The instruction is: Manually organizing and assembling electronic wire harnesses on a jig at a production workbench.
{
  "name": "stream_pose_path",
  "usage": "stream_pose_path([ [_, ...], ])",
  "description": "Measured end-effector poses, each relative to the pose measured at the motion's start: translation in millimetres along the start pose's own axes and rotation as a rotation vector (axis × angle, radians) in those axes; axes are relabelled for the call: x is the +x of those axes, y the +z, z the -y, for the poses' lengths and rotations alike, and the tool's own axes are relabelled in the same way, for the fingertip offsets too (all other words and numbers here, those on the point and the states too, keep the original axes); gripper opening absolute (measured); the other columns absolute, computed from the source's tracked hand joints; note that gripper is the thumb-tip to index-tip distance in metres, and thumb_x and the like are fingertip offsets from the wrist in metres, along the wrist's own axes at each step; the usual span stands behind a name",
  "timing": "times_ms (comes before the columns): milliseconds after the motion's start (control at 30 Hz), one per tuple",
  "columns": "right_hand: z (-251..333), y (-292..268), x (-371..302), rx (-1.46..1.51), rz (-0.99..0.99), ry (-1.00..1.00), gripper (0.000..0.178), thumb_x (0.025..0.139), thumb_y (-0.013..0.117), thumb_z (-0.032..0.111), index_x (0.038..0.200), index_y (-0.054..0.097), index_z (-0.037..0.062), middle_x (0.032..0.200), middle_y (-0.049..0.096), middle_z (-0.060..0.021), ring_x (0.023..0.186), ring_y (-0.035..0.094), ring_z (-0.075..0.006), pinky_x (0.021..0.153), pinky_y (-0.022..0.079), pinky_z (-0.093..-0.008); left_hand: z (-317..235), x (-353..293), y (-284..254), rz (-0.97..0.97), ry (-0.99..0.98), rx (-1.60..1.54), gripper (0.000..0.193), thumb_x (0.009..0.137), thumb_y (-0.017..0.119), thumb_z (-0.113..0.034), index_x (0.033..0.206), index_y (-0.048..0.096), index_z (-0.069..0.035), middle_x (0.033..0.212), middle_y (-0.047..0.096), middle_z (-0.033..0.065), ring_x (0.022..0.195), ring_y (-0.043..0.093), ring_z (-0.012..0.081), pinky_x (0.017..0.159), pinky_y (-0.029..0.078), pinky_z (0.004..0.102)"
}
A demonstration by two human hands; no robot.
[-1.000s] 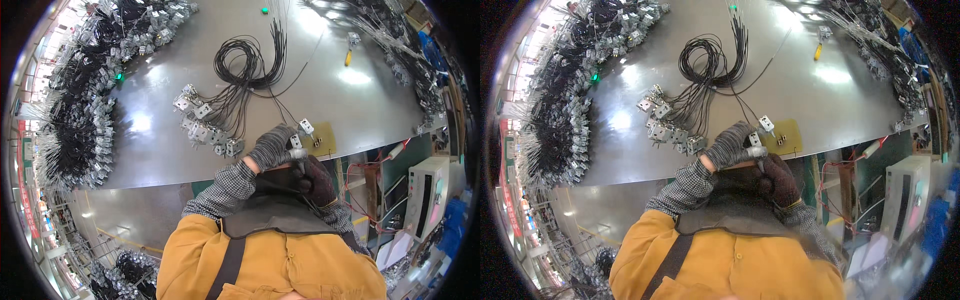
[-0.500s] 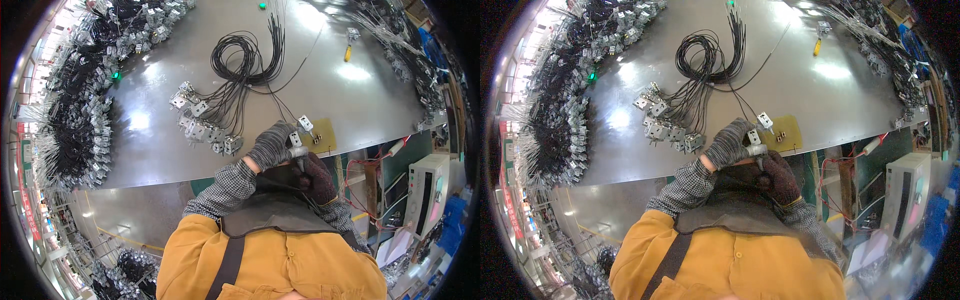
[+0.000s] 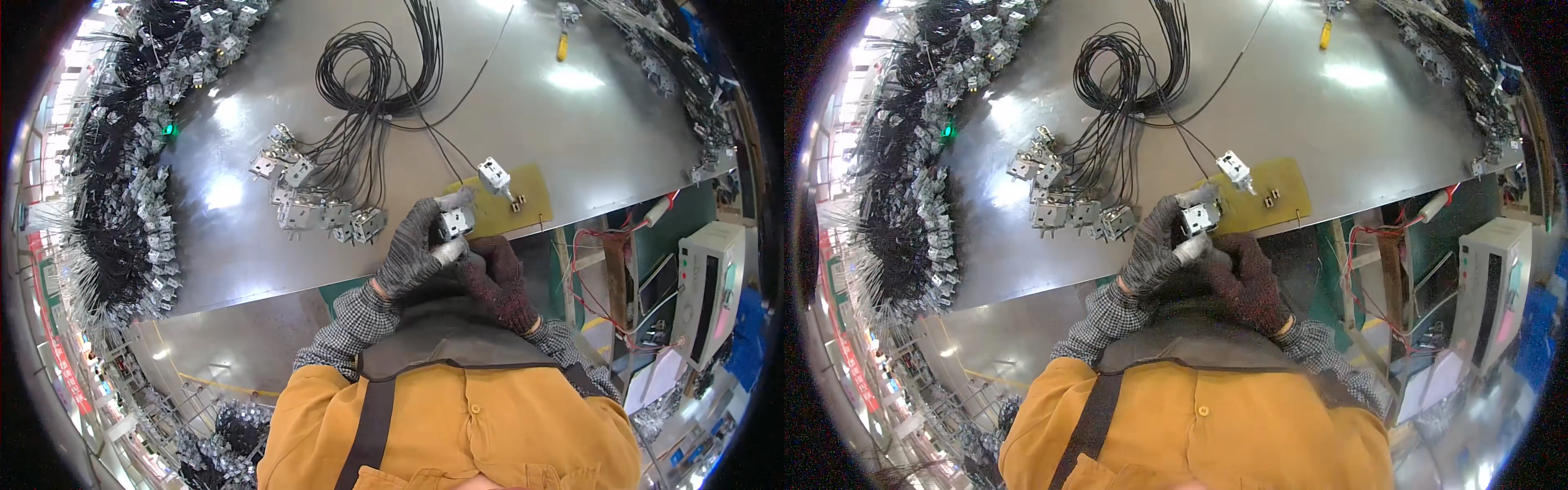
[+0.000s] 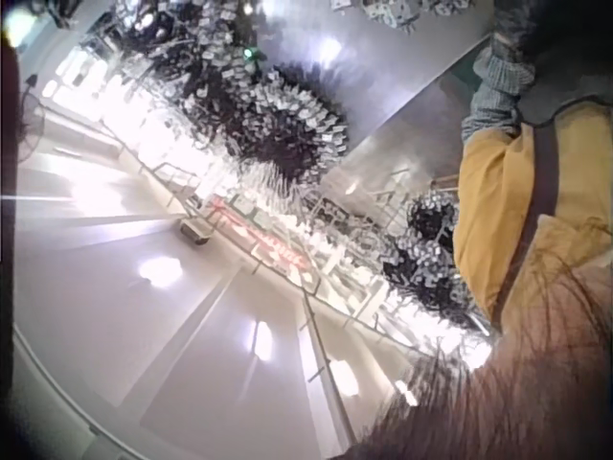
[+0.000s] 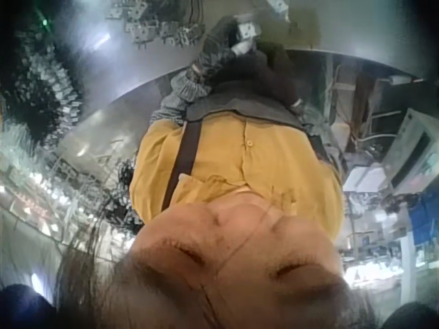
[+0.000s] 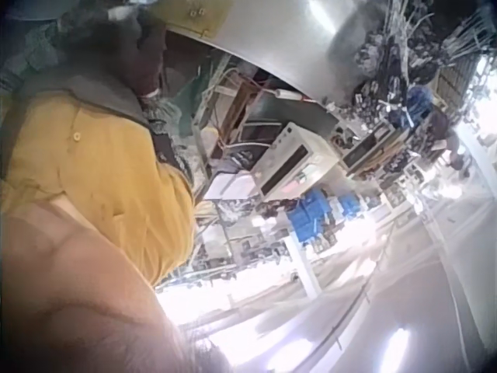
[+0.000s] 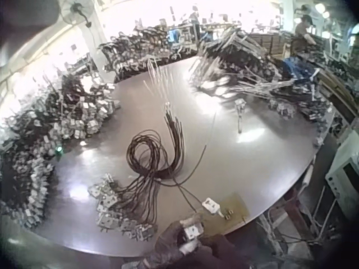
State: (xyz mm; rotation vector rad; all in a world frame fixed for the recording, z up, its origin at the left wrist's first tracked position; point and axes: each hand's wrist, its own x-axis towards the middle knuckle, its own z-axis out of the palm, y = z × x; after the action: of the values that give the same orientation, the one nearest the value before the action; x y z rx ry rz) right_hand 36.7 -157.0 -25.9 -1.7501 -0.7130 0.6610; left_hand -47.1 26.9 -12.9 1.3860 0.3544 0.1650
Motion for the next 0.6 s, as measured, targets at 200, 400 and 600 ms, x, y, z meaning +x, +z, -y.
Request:
stream_pose_path([
  [200,0,1,-1,0.026,0.029,-0.016,0.029,0.097,0.072,0.021,0.117,0.061,0.0035,0.100,0.066,-0.0123,0.090,0.064,-0.0190,0.081,0.053,-0.0383,6,-3,-5,0.002,-0.026,-0.055,0.064,0.091,0.072,-0.009,0.149,0.047,-0.003,0.137,0.058,0.0100,0.125,0.058,0.0199,0.106,0.050,0.0372],
  [400,5,0,1,-0.004,0.046,-0.033,0.028,0.097,0.072,0.020,0.117,0.061,0.0031,0.103,0.067,-0.0150,0.093,0.067,-0.0225,0.083,0.054,-0.0392,5,-4,-6,0.003,-0.044,-0.100,0.064,0.092,0.073,-0.013,0.150,0.048,-0.004,0.144,0.058,0.0104,0.131,0.057,0.0211,0.111,0.046,0.0389],
  [600,11,-1,3,0.010,0.073,0.031,0.026,0.097,0.071,0.018,0.116,0.061,0.0027,0.103,0.067,-0.0146,0.092,0.067,-0.0219,0.082,0.054,-0.0388,14,-4,-11,0.001,-0.004,-0.014,0.065,0.091,0.075,-0.011,0.150,0.049,-0.004,0.145,0.057,0.0106,0.132,0.055,0.0214,0.112,0.045,0.0391],
])
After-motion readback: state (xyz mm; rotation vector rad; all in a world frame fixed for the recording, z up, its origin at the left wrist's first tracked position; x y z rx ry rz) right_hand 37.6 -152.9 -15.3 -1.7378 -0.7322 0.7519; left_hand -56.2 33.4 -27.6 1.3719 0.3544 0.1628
